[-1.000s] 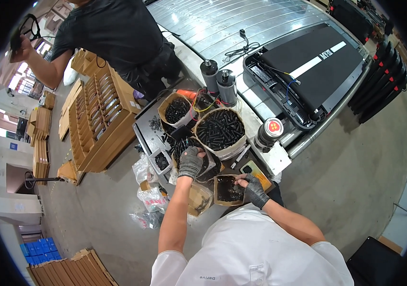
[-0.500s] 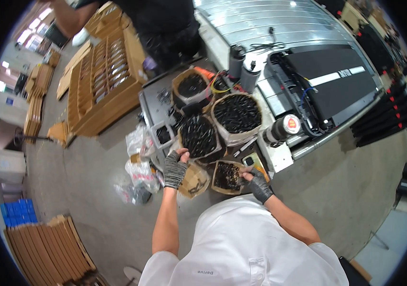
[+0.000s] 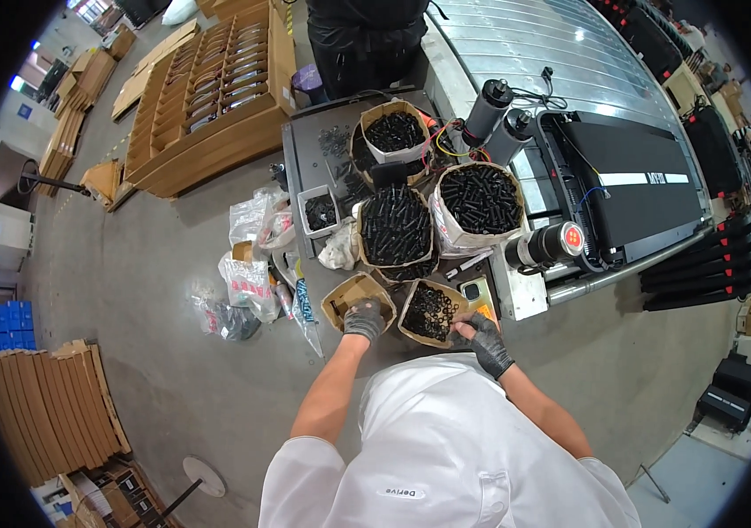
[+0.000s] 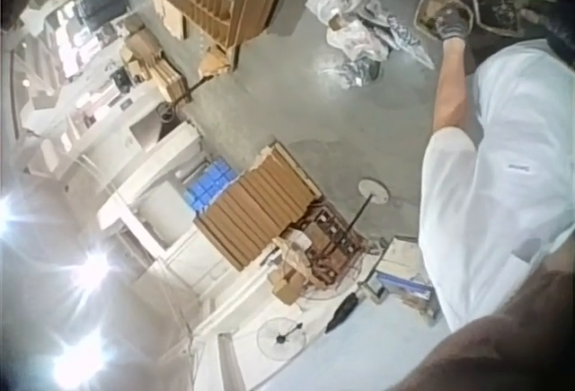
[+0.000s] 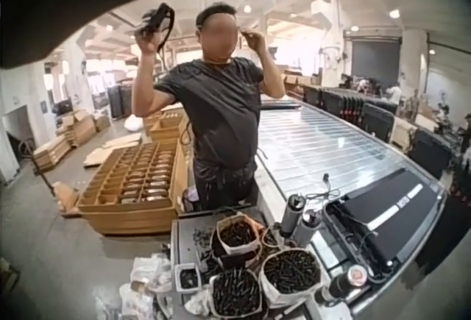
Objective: Sorting small screws from bins and moving large components on a factory assembly line.
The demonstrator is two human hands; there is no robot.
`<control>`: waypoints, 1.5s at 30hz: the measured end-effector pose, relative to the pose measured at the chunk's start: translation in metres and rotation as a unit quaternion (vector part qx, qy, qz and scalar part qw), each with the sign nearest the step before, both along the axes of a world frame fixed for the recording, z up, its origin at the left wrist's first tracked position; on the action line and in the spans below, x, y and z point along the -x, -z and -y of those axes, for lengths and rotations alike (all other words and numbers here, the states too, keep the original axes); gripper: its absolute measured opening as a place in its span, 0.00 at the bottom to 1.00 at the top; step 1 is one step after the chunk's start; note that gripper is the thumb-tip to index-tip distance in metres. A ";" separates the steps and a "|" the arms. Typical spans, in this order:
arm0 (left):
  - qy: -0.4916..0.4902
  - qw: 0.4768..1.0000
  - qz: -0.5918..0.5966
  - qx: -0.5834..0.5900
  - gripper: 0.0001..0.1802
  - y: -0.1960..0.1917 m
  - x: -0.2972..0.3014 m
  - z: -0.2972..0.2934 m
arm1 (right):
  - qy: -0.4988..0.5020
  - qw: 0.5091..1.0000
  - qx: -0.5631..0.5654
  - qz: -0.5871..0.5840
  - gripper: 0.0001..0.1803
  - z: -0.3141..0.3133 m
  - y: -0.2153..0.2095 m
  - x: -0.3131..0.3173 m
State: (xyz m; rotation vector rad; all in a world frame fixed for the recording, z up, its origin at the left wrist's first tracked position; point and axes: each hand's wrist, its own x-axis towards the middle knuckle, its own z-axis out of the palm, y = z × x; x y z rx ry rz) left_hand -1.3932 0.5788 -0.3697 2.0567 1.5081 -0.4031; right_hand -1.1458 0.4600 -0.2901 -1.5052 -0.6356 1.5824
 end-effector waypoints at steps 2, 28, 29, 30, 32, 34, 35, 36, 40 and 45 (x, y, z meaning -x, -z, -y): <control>-0.032 0.999 0.025 0.000 0.19 0.019 -0.003 0.003 | 0.009 1.000 -0.006 0.004 0.10 0.005 0.009 -0.001; -0.069 0.997 0.017 -0.042 0.17 0.018 -0.011 0.009 | -0.389 0.714 -0.257 0.522 0.11 -0.037 0.065 0.009; -0.111 0.988 0.032 -0.099 0.15 0.022 -0.009 0.012 | -0.425 0.680 -0.225 0.553 0.11 -0.040 0.072 0.012; -0.117 0.988 0.029 -0.098 0.15 0.023 -0.004 0.012 | -0.459 0.643 -0.192 0.582 0.10 -0.044 0.079 0.016; -0.218 0.959 0.150 -0.102 0.16 0.021 0.014 0.017 | -0.475 0.625 -0.204 0.585 0.12 -0.046 0.090 0.022; -0.266 0.941 0.173 -0.122 0.15 0.028 0.023 0.028 | -0.487 0.598 -0.251 0.584 0.12 -0.046 0.096 0.022; -0.318 0.897 0.289 -0.105 0.13 0.026 0.026 0.036 | -0.498 0.598 -0.258 0.573 0.11 -0.047 0.098 0.021; -0.365 0.836 0.399 -0.088 0.12 0.023 0.028 0.043 | -0.507 0.595 -0.260 0.567 0.11 -0.048 0.100 0.023; -0.392 0.818 0.419 -0.042 0.13 -0.018 0.016 0.063 | -0.534 0.606 -0.243 0.536 0.09 -0.053 0.115 0.024; -0.431 0.766 0.476 0.016 0.14 -0.013 0.006 0.095 | -0.487 0.663 -0.241 0.515 0.08 -0.056 0.110 0.025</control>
